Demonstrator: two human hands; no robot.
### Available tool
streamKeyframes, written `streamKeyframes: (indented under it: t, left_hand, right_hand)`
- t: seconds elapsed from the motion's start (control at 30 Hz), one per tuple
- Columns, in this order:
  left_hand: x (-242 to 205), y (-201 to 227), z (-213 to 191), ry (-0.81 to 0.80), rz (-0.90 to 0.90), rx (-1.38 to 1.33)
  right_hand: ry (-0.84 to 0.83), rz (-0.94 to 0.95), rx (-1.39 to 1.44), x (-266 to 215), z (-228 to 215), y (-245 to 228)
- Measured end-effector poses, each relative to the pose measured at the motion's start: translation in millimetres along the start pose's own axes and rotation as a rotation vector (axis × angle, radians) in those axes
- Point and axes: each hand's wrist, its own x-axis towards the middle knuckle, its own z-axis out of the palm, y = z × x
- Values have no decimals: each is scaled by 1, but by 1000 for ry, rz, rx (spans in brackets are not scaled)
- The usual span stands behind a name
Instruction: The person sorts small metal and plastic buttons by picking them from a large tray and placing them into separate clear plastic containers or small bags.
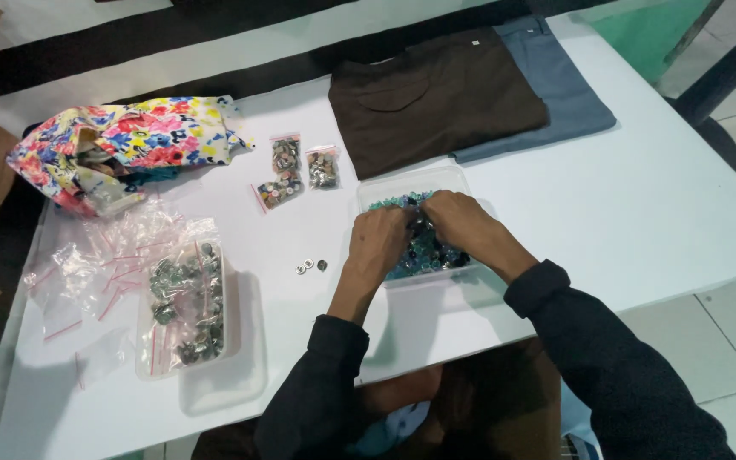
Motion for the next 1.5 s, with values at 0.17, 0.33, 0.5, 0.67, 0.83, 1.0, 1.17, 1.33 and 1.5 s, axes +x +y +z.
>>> streamKeyframes:
  t: [0.17,0.33,0.5,0.67,0.83,1.0,1.17,1.33,1.5]
  left_hand:
    - [-7,2,-15,-2,-76,-133]
    - [-7,8,-41,13,-137,-324]
    - [-7,9,-46,60,-181,-449]
    - [-3,-4,-13,132,-172,-454]
    - [-11,12,-48,222,-128,-505]
    - [-8,-2,-17,206,-87,-523]
    - [-11,-3,-17,320,-38,-646]
    - [-10,-1,-19,413,-12,-629]
    - [-14,1,-18,405,-28,-635]
  right_hand:
    - [152,24,335,-4,-21,-2]
    - [226,103,614,-21,-45,-10]
    - [-88,56,271,-33,-60,-30]
    - [17,-61,25,-2,4,-3]
    - [58,-86,-44,-4,-23,-9]
    - [58,48,395,-10,-52,-13]
    - [96,109,679,-30,-83,-44]
    - [-39,87,324,-17,-58,-23]
    - [-65,-39,124,-4,-12,-12]
